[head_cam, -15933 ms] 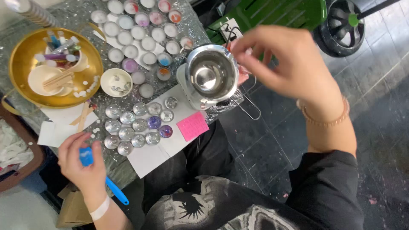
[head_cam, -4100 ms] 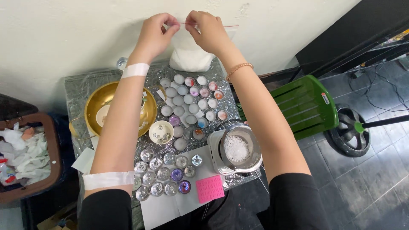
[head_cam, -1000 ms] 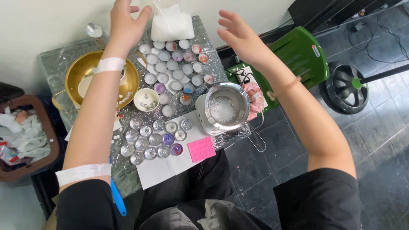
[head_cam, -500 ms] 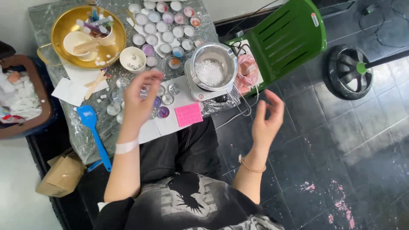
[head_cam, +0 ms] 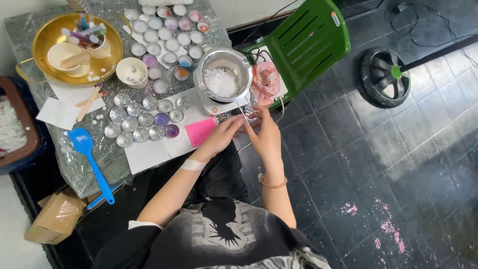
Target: Pouring wax flakes into a melting pot and stirring them.
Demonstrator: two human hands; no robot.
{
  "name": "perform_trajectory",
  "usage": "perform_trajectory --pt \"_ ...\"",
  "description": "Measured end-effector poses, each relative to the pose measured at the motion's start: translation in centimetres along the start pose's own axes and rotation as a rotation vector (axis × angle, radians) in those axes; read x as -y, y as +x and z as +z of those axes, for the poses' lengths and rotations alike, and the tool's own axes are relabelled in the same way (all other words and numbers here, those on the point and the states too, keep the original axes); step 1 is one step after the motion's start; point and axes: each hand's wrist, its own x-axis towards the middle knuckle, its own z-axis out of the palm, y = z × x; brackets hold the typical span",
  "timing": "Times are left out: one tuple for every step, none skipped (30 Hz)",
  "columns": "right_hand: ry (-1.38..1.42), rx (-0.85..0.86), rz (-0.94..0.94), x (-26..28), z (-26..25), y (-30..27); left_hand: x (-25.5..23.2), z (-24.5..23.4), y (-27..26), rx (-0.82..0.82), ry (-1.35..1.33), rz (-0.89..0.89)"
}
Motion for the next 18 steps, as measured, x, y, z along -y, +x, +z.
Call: perform_trajectory --pt "0.083 0.039 -0.025 -0.2 -0.1 -0.4 0.0 0.4 0.3 0.019 -0.138 -0.041" --pt "0.166 0.079 -0.050 -0.4 -0.2 -0.8 0.0 0.8 0.5 0.036 -0.275 -0.082" --pt "0.166 0.073 -0.045 -2.0 0.6 -0.8 -0.5 0.7 0.4 0.042 -0.273 -0.086" --pt "0.367 0.036 -0.021 -3.7 1.3 -0.9 -1.1 0.5 0.3 0.072 -0.355 -0.089" --pt "0.571 -0.008 0.007 -5.2 2.2 -1.0 -1.6 0.2 0.2 0.103 -0.432 -0.097" --pt "0.575 -0.019 0.015 -7.6 3.2 -1.2 -2.1 -0.2 -0.4 0.110 -0.425 -0.107" --pt "0.665 -0.103 0.055 -9.8 4.3 -1.3 -2.7 -0.7 -0.8 0.144 -0.447 -0.111" --pt "0.754 -0.188 0.096 -12.1 5.3 -1.4 -3.3 -1.3 -1.2 0.176 -0.469 -0.116" --pt "0.752 -0.189 0.104 -11.9 5.8 -1.5 -3.2 -2.0 -1.7 0.178 -0.472 -0.125" --pt "0.671 -0.172 0.142 -11.7 6.3 -1.5 -3.1 -2.8 -2.2 0.205 -0.515 -0.131" --pt "0.588 -0.148 0.178 -11.5 6.7 -1.6 -2.9 -3.4 -2.9 0.227 -0.562 -0.133" --pt "0.585 -0.142 0.185 -11.0 7.1 -2.5 -2.2 -3.7 -3.4 0.223 -0.569 -0.139" --pt "0.453 -0.050 0.217 -10.4 7.7 -2.5 -2.0 -4.3 -3.3 0.223 -0.583 -0.146" --pt "0.318 0.042 0.247 -9.8 8.2 -2.6 -1.7 -4.8 -3.3 0.224 -0.596 -0.153" --pt "0.313 0.055 0.239 -8.7 8.1 -3.0 -2.2 -4.8 -3.4 0.214 -0.606 -0.143" --pt "0.230 0.177 0.232 -7.5 8.2 -3.6 -2.6 -4.7 -3.5 0.208 -0.595 -0.148" --pt "0.145 0.306 0.223 -6.4 8.3 -4.3 -2.7 -4.7 -4.0 0.195 -0.588 -0.153" --pt "0.138 0.327 0.215 -5.6 9.1 -5.4 -3.1 -4.3 -4.2 0.177 -0.602 -0.144"
